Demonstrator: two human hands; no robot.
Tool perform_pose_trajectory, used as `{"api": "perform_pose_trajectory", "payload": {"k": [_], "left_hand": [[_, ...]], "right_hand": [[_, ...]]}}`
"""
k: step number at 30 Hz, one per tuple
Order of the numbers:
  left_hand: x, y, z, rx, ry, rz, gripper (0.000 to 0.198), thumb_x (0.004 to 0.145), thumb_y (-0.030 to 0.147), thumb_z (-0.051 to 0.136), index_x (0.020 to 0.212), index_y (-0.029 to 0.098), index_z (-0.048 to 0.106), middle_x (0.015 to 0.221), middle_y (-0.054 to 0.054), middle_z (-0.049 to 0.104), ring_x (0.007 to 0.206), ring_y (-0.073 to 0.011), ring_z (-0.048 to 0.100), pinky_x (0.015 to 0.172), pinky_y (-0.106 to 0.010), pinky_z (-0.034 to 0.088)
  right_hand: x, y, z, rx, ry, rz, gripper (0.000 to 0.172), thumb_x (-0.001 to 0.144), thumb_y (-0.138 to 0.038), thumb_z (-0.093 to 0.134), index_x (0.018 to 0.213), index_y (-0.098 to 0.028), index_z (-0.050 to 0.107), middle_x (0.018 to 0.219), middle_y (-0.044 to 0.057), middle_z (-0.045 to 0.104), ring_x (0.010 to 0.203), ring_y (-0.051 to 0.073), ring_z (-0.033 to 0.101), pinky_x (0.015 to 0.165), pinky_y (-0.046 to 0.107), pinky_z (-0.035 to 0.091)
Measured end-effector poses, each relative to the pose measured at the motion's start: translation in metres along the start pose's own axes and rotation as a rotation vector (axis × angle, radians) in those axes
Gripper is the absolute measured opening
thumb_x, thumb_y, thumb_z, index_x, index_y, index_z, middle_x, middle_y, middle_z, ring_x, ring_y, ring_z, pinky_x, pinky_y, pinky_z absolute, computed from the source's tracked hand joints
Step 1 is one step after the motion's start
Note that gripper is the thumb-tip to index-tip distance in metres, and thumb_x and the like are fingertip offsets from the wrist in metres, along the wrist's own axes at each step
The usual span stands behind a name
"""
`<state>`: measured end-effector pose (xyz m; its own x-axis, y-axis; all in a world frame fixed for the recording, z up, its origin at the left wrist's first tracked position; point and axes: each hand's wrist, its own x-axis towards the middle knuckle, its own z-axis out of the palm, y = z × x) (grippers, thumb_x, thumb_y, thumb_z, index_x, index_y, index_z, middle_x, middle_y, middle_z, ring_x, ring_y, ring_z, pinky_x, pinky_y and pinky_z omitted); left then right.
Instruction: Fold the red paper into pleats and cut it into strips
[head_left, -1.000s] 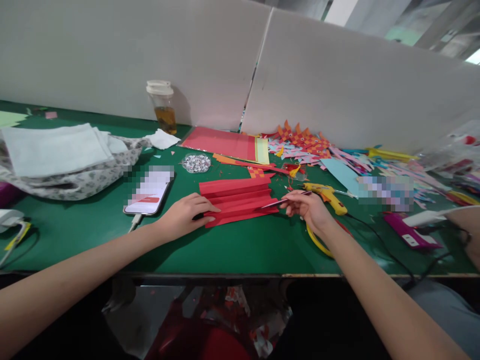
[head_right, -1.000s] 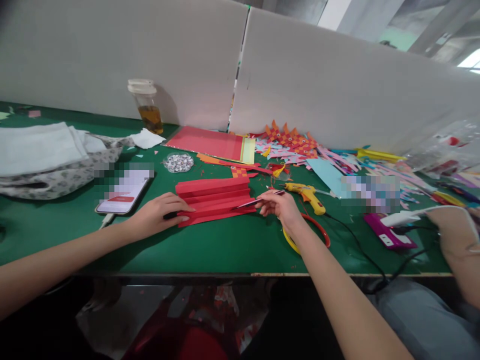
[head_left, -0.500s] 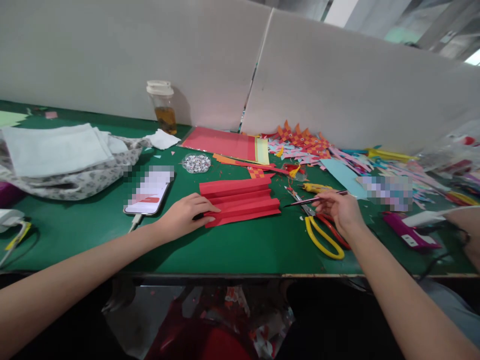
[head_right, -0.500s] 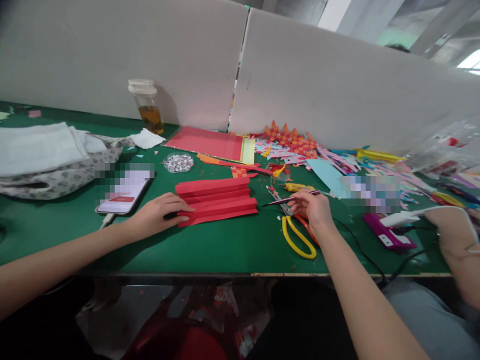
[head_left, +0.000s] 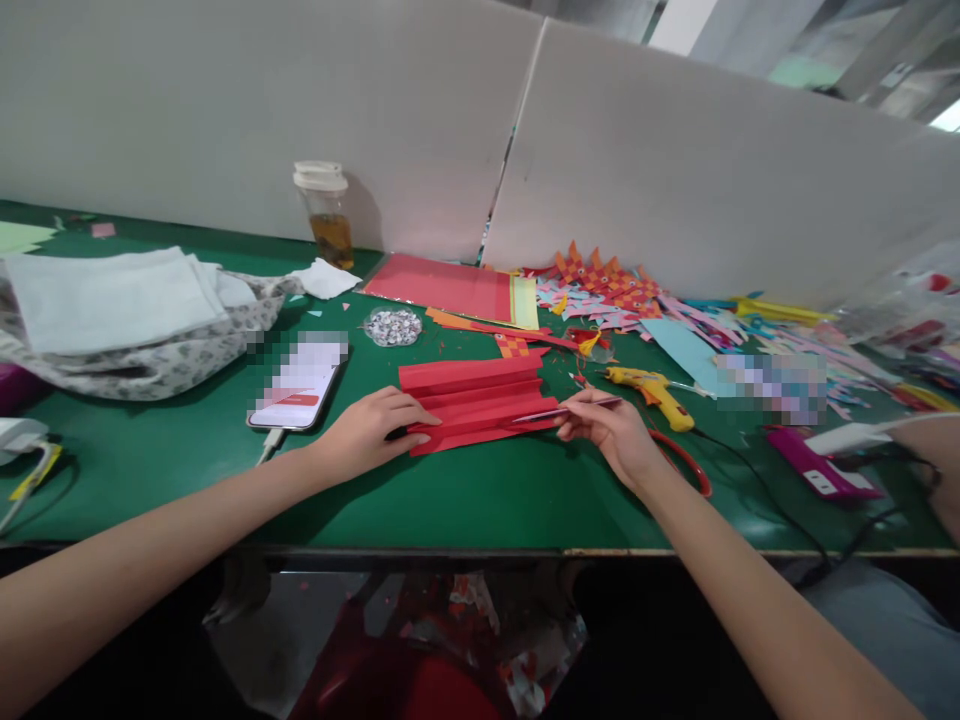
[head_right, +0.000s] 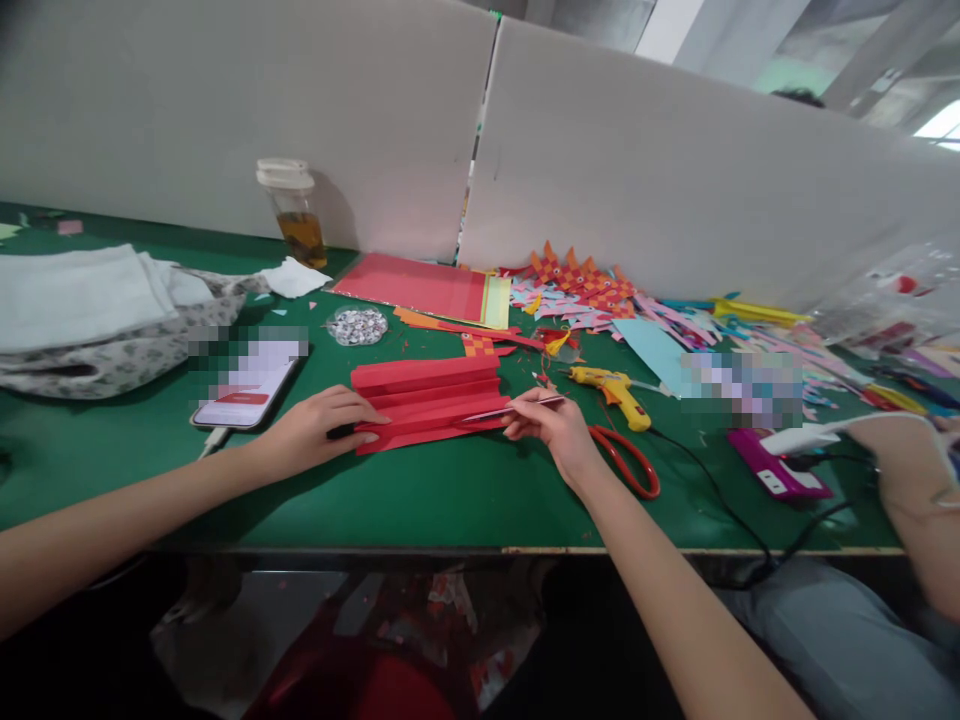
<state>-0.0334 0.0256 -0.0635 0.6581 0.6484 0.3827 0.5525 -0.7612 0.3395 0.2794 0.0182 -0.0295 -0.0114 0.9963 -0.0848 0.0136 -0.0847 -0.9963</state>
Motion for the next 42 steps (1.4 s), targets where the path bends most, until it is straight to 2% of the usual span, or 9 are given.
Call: {"api": "perform_pose_trajectory", "payload": {"k": [4, 13, 17, 20, 24, 30, 33, 38, 42], "left_hand": [[0.000, 0.001, -0.001, 0.001, -0.003, -0.008, 0.020, 0.088, 0.029, 0.049, 0.101, 0.022, 0.062, 0.097, -0.004, 0.065, 0.089, -0.0172, 0.056, 0.078, -0.031, 0.046], [-0.001, -0.002, 0.002, -0.002, -0.003, 0.001, 0.022, 0.088, 0.030, 0.048, 0.103, 0.023, 0.063, 0.098, -0.004, 0.065, 0.090, -0.0174, 0.057, 0.079, -0.032, 0.046], [0.000, -0.002, 0.002, -0.004, 0.000, 0.005, 0.022, 0.088, 0.031, 0.048, 0.102, 0.022, 0.062, 0.097, -0.004, 0.065, 0.089, -0.0174, 0.056, 0.079, -0.032, 0.046], [0.000, -0.001, 0.002, 0.000, -0.001, 0.000, 0.020, 0.088, 0.030, 0.049, 0.101, 0.022, 0.062, 0.097, -0.003, 0.065, 0.089, -0.0173, 0.056, 0.079, -0.031, 0.046], [0.000, -0.001, 0.001, 0.000, -0.006, -0.006, 0.020, 0.088, 0.030, 0.050, 0.101, 0.022, 0.061, 0.098, -0.003, 0.065, 0.089, -0.0170, 0.056, 0.078, -0.030, 0.045], [0.000, 0.001, -0.001, -0.009, -0.004, -0.005, 0.019, 0.088, 0.029, 0.049, 0.101, 0.022, 0.062, 0.098, -0.003, 0.065, 0.088, -0.0166, 0.055, 0.078, -0.030, 0.045], [0.000, 0.001, -0.001, -0.001, -0.007, -0.010, 0.019, 0.088, 0.028, 0.049, 0.101, 0.022, 0.061, 0.097, -0.002, 0.065, 0.087, -0.0161, 0.055, 0.077, -0.030, 0.044], [0.001, 0.000, 0.000, -0.007, -0.025, -0.016, 0.020, 0.087, 0.027, 0.050, 0.104, 0.024, 0.060, 0.098, -0.001, 0.064, 0.089, -0.0155, 0.054, 0.080, -0.029, 0.044], [0.001, -0.002, 0.001, -0.013, -0.020, -0.012, 0.020, 0.086, 0.025, 0.051, 0.104, 0.024, 0.061, 0.097, -0.002, 0.064, 0.089, -0.0160, 0.055, 0.079, -0.029, 0.044]], "right_hand": [[0.009, 0.002, -0.007, -0.003, 0.050, 0.008, 0.012, 0.058, -0.026, 0.069, 0.062, -0.015, 0.064, 0.056, 0.003, 0.066, 0.045, 0.014, 0.060, 0.047, 0.024, 0.049], [0.018, -0.007, -0.053, -0.043, 0.351, 0.007, 0.005, 0.054, -0.019, 0.062, 0.050, -0.016, 0.062, 0.045, 0.003, 0.062, 0.035, 0.011, 0.053, 0.036, 0.020, 0.043], [0.017, -0.010, -0.064, -0.030, 0.451, -0.087, 0.008, 0.057, -0.014, 0.060, 0.049, -0.017, 0.060, 0.043, 0.003, 0.060, 0.033, 0.011, 0.050, 0.035, 0.021, 0.042], [0.015, -0.014, -0.060, 0.026, 0.472, -0.170, 0.012, 0.061, -0.015, 0.058, 0.050, -0.019, 0.057, 0.043, 0.000, 0.058, 0.036, 0.009, 0.050, 0.036, 0.020, 0.041], [0.011, -0.015, -0.034, 0.076, 0.353, -0.152, 0.008, 0.060, -0.021, 0.061, 0.053, -0.019, 0.057, 0.046, 0.000, 0.059, 0.038, 0.010, 0.052, 0.038, 0.021, 0.042], [0.004, -0.007, 0.022, 0.059, -0.045, 0.005, 0.013, 0.062, -0.027, 0.070, 0.064, -0.016, 0.063, 0.061, 0.004, 0.068, 0.048, 0.014, 0.061, 0.049, 0.024, 0.049], [0.001, -0.004, 0.042, 0.043, -0.176, 0.028, 0.016, 0.067, -0.030, 0.069, 0.070, -0.015, 0.064, 0.066, 0.005, 0.069, 0.053, 0.014, 0.063, 0.054, 0.024, 0.051], [-0.001, -0.004, 0.062, 0.021, -0.212, 0.054, 0.020, 0.066, -0.032, 0.071, 0.071, -0.014, 0.064, 0.066, 0.004, 0.069, 0.053, 0.014, 0.063, 0.054, 0.025, 0.051], [0.001, -0.001, 0.066, 0.023, -0.206, 0.055, 0.021, 0.066, -0.032, 0.071, 0.072, -0.014, 0.063, 0.066, 0.005, 0.069, 0.054, 0.015, 0.064, 0.056, 0.026, 0.052]]}}
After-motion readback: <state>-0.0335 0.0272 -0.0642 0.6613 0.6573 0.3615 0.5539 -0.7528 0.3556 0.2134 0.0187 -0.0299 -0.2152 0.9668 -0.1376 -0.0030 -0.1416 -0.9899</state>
